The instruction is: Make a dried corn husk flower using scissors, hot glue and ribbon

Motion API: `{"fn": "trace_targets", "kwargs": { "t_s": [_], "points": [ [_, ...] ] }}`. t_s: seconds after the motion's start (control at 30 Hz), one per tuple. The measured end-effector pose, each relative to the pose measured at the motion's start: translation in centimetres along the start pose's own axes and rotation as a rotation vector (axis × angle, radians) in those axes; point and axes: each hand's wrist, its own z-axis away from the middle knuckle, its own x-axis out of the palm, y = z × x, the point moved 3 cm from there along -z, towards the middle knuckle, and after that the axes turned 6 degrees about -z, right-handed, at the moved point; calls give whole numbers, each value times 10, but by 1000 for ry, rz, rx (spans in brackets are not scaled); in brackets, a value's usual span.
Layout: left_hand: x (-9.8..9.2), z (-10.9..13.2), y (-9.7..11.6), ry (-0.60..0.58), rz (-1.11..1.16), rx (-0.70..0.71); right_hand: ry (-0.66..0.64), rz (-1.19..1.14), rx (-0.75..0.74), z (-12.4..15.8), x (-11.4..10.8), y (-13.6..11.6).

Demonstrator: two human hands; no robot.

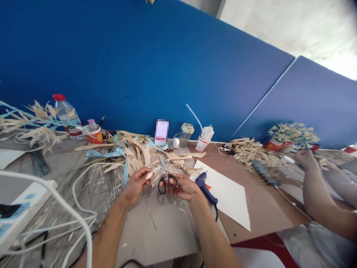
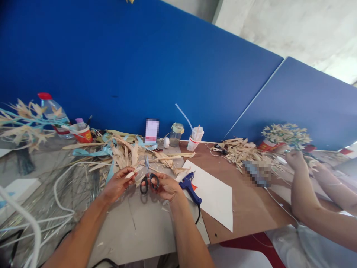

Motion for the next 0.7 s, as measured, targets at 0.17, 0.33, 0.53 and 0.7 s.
{"fn": "trace_targets", "kwargs": {
  "t_s": [0.17, 0.33, 0.53, 0.7],
  "points": [
    [-4, -1, 4, 26, -167, 56, 8, 68, -42, -1, 4, -2],
    [-9, -1, 11, 131, -411, 168, 72, 295, -106, 0, 0, -6],
    [-14, -4, 12, 188, -562, 276, 109, 471, -163, 9, -9, -15],
    [-19, -5, 10, 229, -604, 288, 63, 655, -93, 14, -2, -13]
  ]
}}
